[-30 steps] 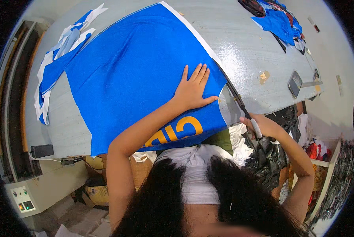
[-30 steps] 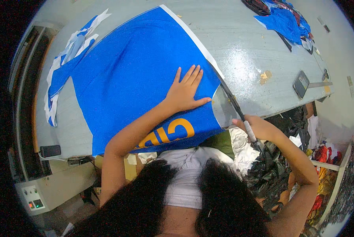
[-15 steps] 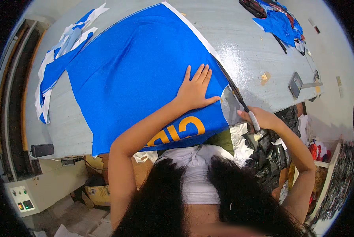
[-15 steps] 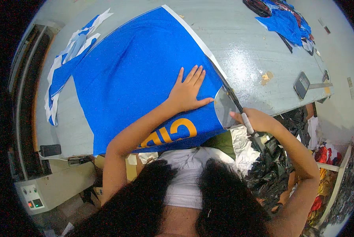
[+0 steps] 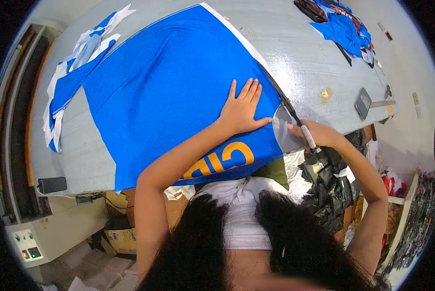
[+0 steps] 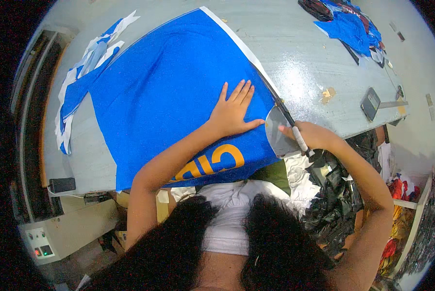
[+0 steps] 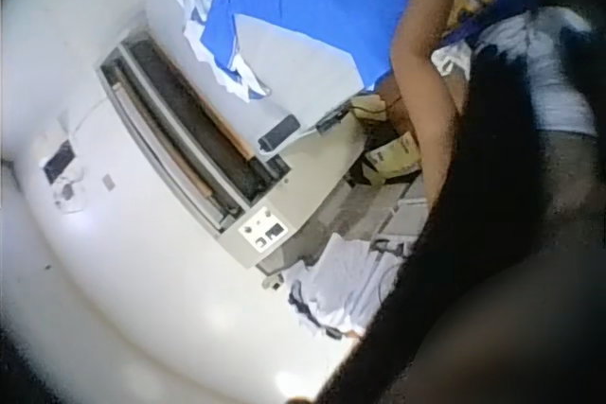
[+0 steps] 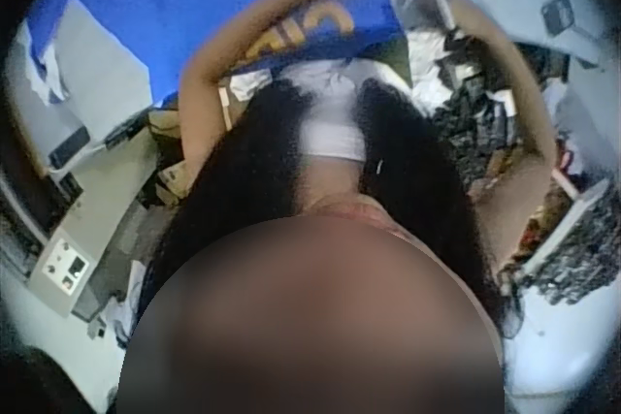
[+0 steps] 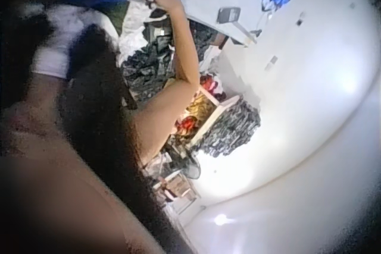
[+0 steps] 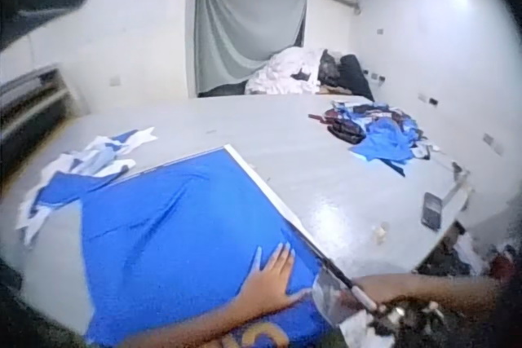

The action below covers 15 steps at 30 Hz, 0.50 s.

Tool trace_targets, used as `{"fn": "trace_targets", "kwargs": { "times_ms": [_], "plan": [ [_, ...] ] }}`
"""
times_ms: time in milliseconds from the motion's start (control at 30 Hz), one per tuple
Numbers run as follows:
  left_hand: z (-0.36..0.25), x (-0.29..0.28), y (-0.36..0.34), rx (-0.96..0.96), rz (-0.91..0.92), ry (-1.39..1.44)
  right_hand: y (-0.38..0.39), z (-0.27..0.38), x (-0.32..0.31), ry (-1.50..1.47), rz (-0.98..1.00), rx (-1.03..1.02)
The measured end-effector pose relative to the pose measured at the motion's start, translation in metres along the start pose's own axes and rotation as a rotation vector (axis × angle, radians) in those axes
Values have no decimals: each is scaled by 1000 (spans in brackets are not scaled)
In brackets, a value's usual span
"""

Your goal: Cutting blue and white fabric pieces using scissors on a work table.

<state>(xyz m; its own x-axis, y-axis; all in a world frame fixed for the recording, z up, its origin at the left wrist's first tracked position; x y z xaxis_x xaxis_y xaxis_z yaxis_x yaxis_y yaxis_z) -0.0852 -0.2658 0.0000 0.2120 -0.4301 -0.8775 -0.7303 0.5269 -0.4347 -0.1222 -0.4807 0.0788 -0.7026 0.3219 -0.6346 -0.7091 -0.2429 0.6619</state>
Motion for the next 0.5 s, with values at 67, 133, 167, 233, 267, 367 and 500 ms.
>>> {"fn": "trace_targets", "kwargs": {
  "times_ms": [67, 133, 167, 233, 267, 367, 500],
  "plan": [
    [0, 1, 0, -6, 33, -3, -4, 3, 4, 30, -76, -50],
    [0, 0, 0, -2, -5, -7, -6, 4, 4, 62, -148, -101],
    [0, 1, 1, 1, 14, -3, -6, 3, 5, 14, -114, -69],
    [0, 1, 1, -2, -12, 3, -7, 2, 3, -34, -78, -36],
    [0, 2, 1, -1, 0, 12, -7, 3, 0, -84, -19, -60],
    [1, 4, 1, 0, 20, 39, -14, 7, -7, -160, 78, -37],
    [1, 3, 1, 1, -6, 5, -23, 13, -9, -137, 48, -20]
  ]
}}
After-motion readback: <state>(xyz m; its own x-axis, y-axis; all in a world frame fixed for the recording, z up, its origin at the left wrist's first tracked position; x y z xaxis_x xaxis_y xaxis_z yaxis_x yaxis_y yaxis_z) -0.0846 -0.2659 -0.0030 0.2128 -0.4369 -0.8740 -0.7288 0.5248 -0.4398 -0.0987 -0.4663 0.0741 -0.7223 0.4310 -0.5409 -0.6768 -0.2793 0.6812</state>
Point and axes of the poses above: each hand's wrist, its own y-axis away from the middle knuckle, its own x-axis out of the palm, z = x × y, the point moved 2 cm from there along -y, towards the middle knuckle, and after that the axes turned 1 degree about -z, right-handed, at the moved point
